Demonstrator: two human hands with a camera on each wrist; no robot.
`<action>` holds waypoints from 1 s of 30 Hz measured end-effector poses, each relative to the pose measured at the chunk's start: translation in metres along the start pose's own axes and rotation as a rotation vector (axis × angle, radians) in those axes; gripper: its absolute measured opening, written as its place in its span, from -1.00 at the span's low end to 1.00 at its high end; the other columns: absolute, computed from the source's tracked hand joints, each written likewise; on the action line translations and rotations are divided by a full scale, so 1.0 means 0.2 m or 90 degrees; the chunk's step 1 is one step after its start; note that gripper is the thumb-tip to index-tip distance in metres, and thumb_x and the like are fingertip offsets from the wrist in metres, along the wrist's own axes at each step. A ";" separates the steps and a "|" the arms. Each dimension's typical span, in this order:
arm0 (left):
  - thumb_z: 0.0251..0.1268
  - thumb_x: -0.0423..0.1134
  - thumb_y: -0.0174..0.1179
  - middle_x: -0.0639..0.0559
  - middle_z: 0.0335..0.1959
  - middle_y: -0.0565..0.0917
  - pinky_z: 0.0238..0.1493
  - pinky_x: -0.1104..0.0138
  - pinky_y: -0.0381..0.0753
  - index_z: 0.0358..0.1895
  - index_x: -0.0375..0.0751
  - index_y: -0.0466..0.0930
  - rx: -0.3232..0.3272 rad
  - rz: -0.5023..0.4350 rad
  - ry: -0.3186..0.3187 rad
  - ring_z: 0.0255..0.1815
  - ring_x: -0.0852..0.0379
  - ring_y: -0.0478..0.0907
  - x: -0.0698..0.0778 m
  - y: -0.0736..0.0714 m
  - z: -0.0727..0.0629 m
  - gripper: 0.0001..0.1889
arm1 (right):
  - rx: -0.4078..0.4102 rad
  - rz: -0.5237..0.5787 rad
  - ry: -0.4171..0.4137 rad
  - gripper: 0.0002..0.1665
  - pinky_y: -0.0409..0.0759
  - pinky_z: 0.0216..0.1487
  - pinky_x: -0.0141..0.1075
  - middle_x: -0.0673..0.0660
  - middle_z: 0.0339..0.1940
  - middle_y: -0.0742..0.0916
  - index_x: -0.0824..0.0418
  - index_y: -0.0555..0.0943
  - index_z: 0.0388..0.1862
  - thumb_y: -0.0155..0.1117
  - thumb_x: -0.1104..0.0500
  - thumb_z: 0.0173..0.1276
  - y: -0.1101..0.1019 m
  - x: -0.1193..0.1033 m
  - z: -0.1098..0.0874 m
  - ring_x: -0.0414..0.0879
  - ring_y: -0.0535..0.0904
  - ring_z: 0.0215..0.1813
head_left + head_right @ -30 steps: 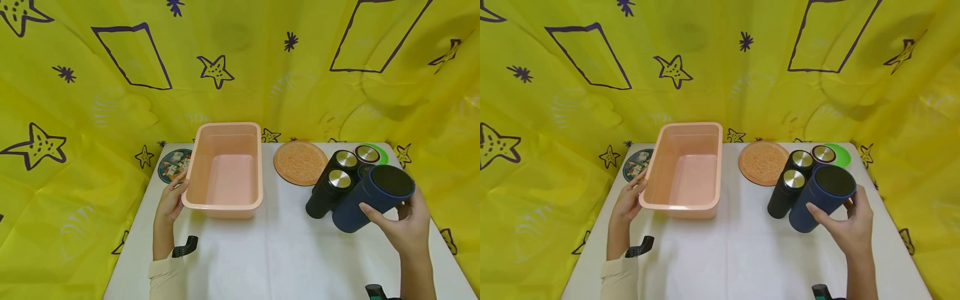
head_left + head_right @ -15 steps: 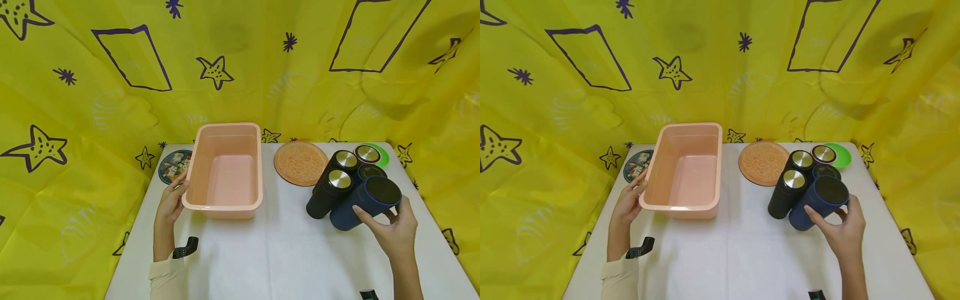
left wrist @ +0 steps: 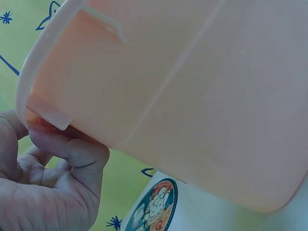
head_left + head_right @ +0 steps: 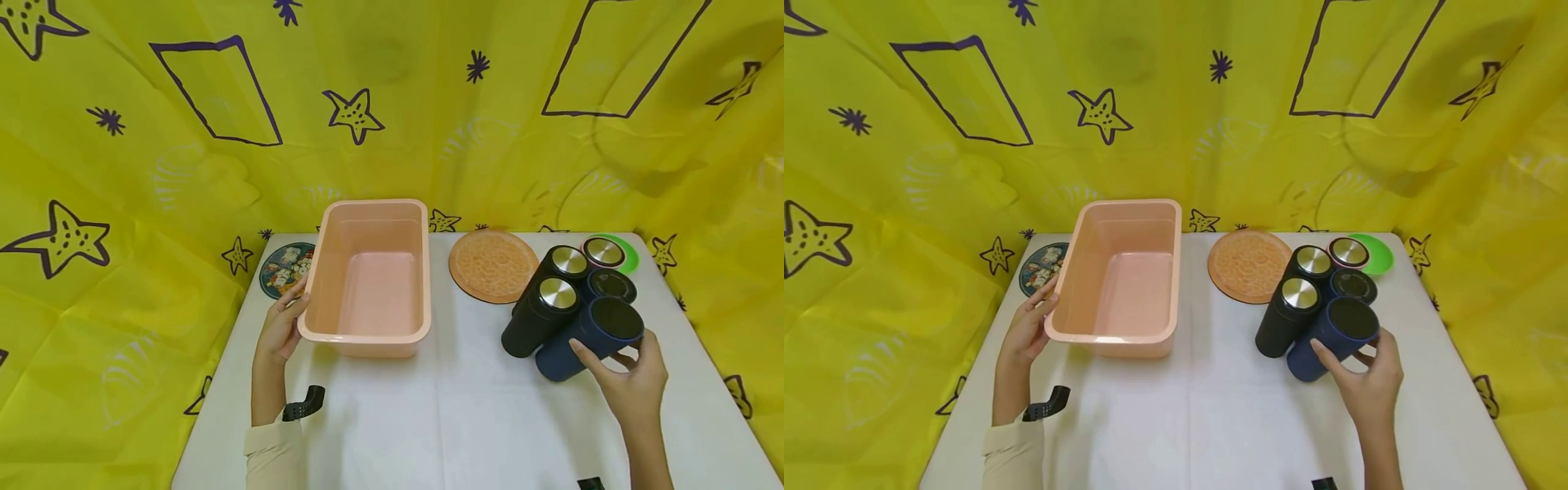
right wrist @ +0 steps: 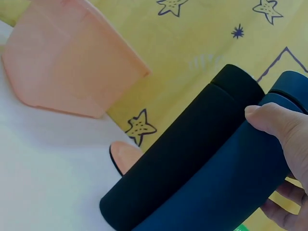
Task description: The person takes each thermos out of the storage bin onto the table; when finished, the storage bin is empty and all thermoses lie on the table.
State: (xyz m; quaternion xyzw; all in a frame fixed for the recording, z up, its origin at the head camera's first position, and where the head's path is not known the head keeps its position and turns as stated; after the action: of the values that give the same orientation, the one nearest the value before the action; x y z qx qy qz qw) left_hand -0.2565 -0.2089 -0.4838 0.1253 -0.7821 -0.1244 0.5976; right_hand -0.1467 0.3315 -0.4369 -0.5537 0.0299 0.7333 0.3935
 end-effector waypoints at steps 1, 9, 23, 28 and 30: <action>0.51 -0.29 0.01 0.11 0.17 0.53 -0.10 0.37 0.71 0.53 -0.10 0.13 -0.002 0.002 0.001 -0.05 0.20 0.67 0.00 0.00 0.00 -0.42 | 0.001 -0.004 0.000 -0.17 0.44 -0.21 -0.78 -0.37 -0.13 0.52 0.20 0.53 0.14 0.59 0.46 -0.21 0.00 0.00 -0.01 -0.42 0.45 -0.14; 0.50 -0.30 0.01 0.10 0.18 0.52 -0.08 0.37 0.70 0.53 -0.10 0.13 -0.002 -0.005 -0.003 -0.03 0.20 0.67 0.00 0.01 0.00 -0.42 | 0.009 -0.018 -0.008 -0.20 0.45 -0.21 -0.79 -0.40 -0.11 0.50 0.38 0.52 0.11 0.61 0.45 -0.22 0.04 0.02 -0.04 -0.43 0.44 -0.14; 0.52 -0.30 -0.01 0.08 0.16 0.55 -0.16 0.36 0.72 0.52 -0.11 0.13 -0.007 -0.012 0.002 -0.15 0.19 0.70 0.02 0.01 -0.01 -0.43 | -0.029 -0.049 0.025 -0.13 0.40 -0.19 -0.80 -0.47 -0.08 0.42 0.38 0.45 0.21 0.62 0.37 -0.14 0.07 0.05 -0.04 -0.51 0.39 -0.02; 0.52 -0.30 0.00 0.06 0.23 0.47 -0.09 0.34 0.71 0.53 -0.08 0.13 -0.011 -0.009 -0.001 -0.06 0.18 0.69 0.01 0.01 -0.01 -0.43 | -0.043 -0.053 0.048 -0.10 0.42 -0.18 -0.80 -0.43 -0.09 0.42 0.36 0.41 0.24 0.62 0.36 -0.13 0.07 0.05 -0.04 -0.48 0.41 -0.07; 0.51 -0.30 0.00 0.06 0.25 0.45 -0.08 0.33 0.71 0.53 -0.08 0.13 -0.010 -0.010 -0.005 -0.05 0.17 0.68 0.01 0.01 0.00 -0.43 | -0.045 -0.051 0.055 -0.11 0.42 -0.18 -0.80 -0.42 -0.09 0.43 0.36 0.40 0.24 0.62 0.37 -0.12 0.07 0.06 -0.04 -0.47 0.42 -0.07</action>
State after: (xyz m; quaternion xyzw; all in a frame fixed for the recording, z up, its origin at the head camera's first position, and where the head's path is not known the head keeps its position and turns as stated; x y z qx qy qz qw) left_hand -0.2561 -0.2080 -0.4817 0.1261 -0.7823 -0.1355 0.5947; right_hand -0.1489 0.3243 -0.4553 -0.5992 -0.0014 0.6930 0.4008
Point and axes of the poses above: each hand's wrist, its own z-axis towards the middle knuckle, its own y-axis out of the palm, x = y × z, the point moved 8 cm from there along z, towards the middle knuckle
